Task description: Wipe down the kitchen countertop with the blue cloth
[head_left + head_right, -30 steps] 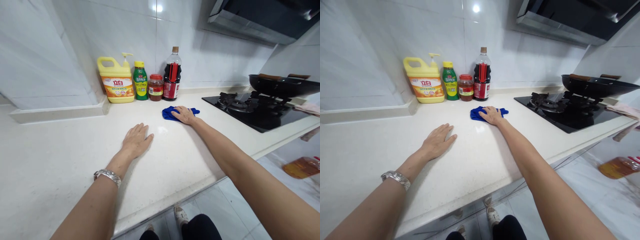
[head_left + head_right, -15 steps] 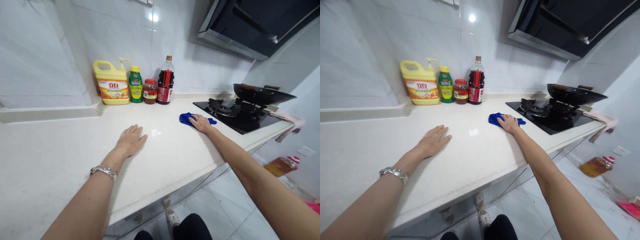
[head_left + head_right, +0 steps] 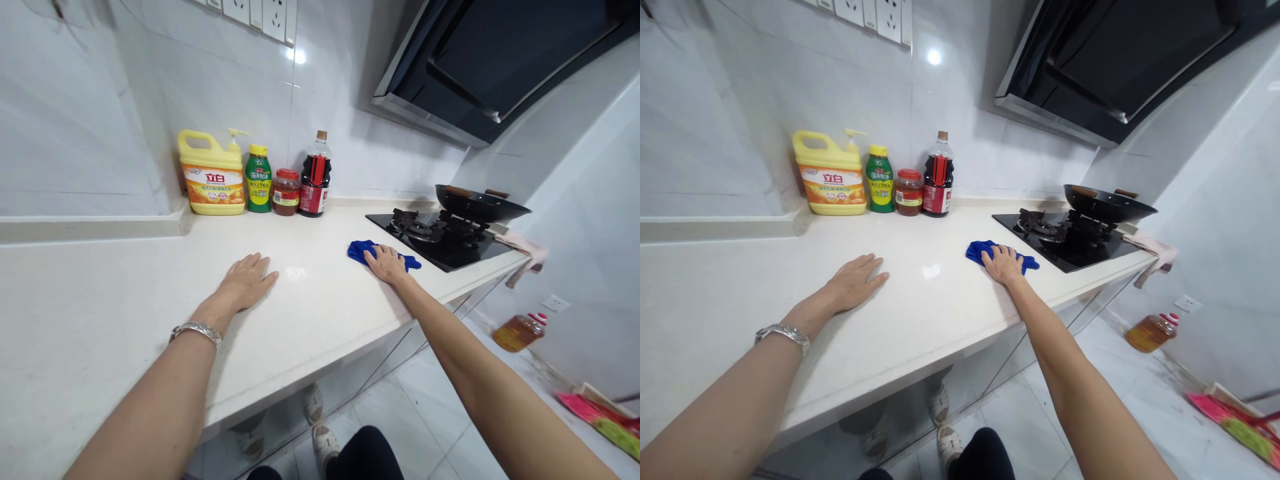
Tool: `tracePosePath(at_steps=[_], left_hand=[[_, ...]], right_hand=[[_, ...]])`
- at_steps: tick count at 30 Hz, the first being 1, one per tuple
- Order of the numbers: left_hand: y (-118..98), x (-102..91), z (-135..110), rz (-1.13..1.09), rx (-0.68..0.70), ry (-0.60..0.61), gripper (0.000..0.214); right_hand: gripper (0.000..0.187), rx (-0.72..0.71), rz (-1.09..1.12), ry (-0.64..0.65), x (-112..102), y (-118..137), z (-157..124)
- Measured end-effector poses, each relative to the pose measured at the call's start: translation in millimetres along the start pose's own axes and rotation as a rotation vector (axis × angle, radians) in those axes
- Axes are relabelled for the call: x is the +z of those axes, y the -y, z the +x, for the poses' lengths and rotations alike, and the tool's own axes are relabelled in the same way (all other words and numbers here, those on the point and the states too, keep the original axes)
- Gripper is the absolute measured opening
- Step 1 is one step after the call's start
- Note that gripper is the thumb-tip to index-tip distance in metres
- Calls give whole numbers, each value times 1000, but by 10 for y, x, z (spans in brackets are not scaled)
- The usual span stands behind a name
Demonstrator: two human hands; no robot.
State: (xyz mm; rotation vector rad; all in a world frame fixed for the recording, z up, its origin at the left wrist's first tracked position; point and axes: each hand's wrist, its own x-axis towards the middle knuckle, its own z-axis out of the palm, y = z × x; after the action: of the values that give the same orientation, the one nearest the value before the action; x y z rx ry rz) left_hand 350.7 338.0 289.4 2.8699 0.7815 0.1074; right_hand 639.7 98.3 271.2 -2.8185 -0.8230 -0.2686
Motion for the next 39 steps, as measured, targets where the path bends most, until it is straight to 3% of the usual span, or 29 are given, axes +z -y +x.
tracePosePath(at_steps=[14,39], left_hand=[[-34,-12,-13,-4,-4,23,76],[-17,5,18,-10,-14,26,79]], right_hand=[[60,-111,-20,-12,-16,-62,-295],[59,-385,5,-36,-124,294,-966]])
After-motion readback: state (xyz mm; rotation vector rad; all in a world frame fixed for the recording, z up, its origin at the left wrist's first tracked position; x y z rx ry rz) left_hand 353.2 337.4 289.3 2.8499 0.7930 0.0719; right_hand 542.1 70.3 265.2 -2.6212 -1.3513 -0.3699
